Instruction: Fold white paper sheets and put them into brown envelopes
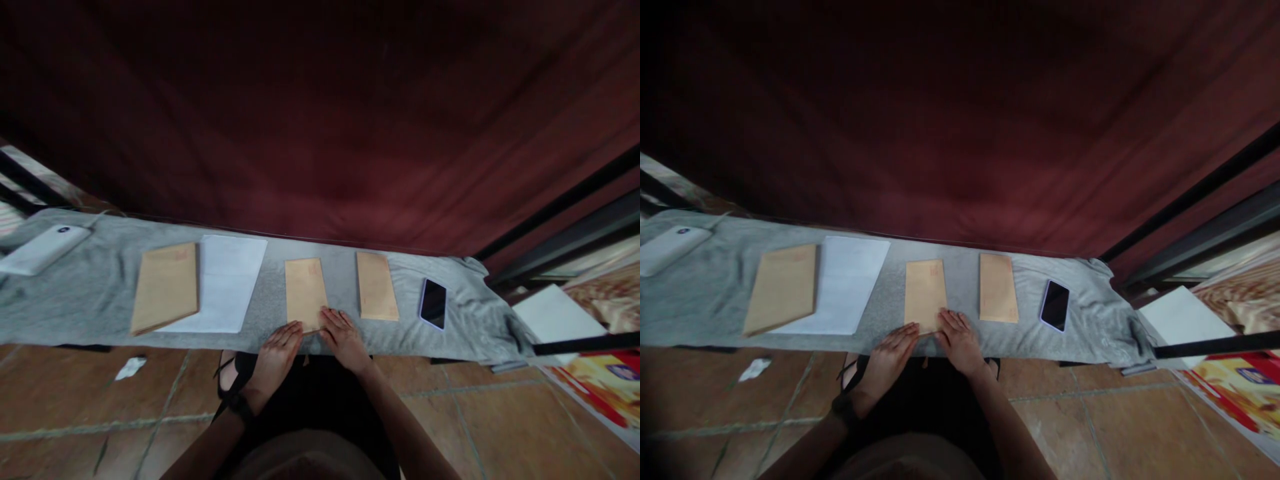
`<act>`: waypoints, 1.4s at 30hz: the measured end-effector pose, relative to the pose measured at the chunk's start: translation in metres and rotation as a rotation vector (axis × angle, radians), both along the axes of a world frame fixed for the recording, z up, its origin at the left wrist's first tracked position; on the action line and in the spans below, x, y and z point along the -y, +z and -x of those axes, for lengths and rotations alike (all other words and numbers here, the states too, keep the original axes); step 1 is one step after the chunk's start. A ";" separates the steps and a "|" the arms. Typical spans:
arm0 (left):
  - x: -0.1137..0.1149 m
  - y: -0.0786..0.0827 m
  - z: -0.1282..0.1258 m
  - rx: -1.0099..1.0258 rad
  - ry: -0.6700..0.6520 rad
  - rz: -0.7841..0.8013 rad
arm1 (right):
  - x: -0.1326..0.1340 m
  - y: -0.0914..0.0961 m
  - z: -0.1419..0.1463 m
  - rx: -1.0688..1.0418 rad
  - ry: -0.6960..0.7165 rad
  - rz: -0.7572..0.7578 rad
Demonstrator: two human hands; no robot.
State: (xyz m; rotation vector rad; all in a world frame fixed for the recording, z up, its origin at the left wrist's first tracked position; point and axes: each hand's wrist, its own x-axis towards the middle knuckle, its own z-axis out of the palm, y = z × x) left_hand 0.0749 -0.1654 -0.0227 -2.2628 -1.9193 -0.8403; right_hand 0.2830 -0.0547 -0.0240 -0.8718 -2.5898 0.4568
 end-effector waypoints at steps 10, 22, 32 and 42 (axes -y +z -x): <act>-0.003 -0.007 0.002 0.133 0.021 0.004 | -0.105 0.019 0.071 0.065 0.112 -0.073; -0.001 -0.002 0.002 0.122 0.008 0.013 | -0.121 0.008 0.138 0.117 0.352 -0.138; -0.004 -0.005 0.001 0.128 0.054 -0.005 | -0.086 0.006 0.111 0.066 0.407 -0.107; -0.003 -0.002 0.001 0.076 0.046 -0.050 | -0.049 0.013 0.080 0.099 0.456 0.050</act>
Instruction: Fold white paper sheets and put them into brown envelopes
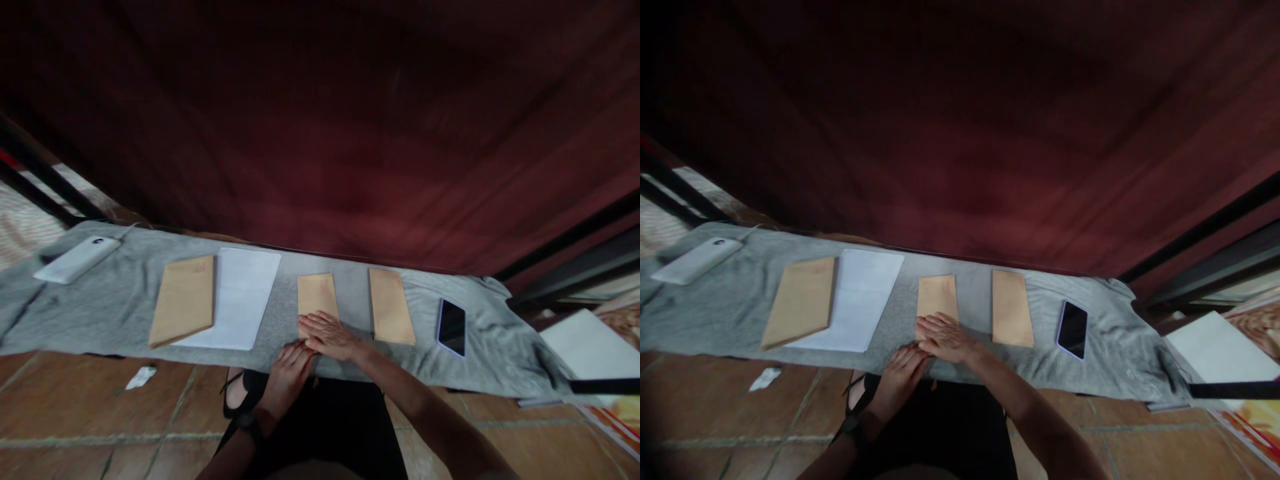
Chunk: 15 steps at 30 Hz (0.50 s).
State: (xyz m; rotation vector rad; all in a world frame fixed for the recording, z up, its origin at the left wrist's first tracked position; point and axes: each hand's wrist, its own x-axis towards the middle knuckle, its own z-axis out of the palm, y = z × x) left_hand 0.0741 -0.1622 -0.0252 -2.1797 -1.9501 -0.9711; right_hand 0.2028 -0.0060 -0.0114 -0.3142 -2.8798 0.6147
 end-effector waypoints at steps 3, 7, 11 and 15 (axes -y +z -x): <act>0.000 0.001 0.000 -0.012 0.012 0.010 | 0.009 0.006 -0.014 -0.028 -0.002 0.056; -0.001 0.003 0.000 0.023 -0.004 0.039 | 0.017 0.007 -0.033 -0.100 -0.022 0.108; -0.003 0.006 -0.003 0.059 0.023 0.059 | 0.023 -0.004 -0.046 -0.211 -0.184 0.156; -0.006 0.008 -0.006 0.090 0.077 0.071 | 0.025 -0.009 -0.049 -0.259 -0.329 0.175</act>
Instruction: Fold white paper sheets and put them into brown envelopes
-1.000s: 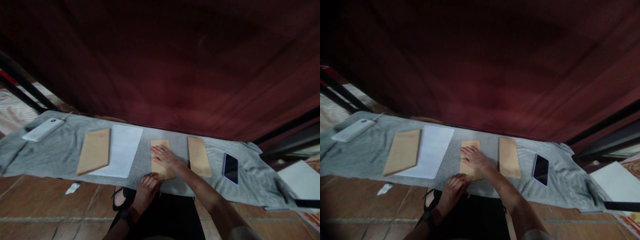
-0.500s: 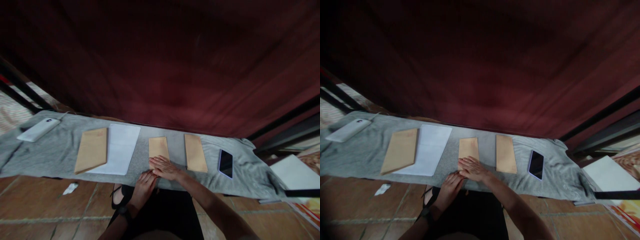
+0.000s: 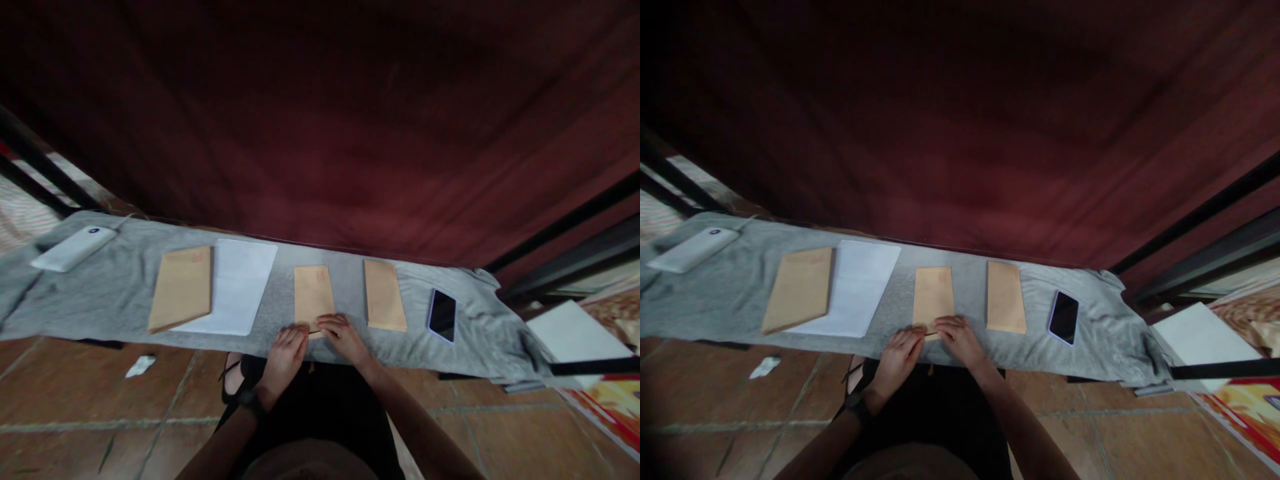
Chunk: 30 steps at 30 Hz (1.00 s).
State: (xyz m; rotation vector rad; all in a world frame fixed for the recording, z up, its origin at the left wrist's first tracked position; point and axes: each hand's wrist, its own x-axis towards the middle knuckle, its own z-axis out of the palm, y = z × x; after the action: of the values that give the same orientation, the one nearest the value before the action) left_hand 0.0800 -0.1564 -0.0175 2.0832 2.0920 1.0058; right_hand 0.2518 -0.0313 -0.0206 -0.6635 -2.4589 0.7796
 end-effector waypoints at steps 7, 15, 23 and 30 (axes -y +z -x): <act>-0.003 -0.003 0.000 -0.006 0.024 0.023 | 0.024 0.003 0.005 0.082 -0.116 -0.130; -0.001 -0.011 0.002 0.005 0.010 0.022 | 0.086 -0.007 0.013 0.152 -0.152 -0.246; 0.005 -0.007 0.004 -0.005 -0.032 0.028 | 0.059 -0.005 -0.027 0.199 -0.224 -0.322; 0.006 -0.008 0.001 0.161 0.098 0.009 | 0.062 -0.004 -0.030 0.180 -0.283 -0.313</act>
State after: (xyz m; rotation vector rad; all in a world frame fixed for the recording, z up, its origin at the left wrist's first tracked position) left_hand 0.0787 -0.1622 -0.0252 1.8429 2.1319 1.1326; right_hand 0.2819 -0.0935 -0.0248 -0.9647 -2.4915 0.2287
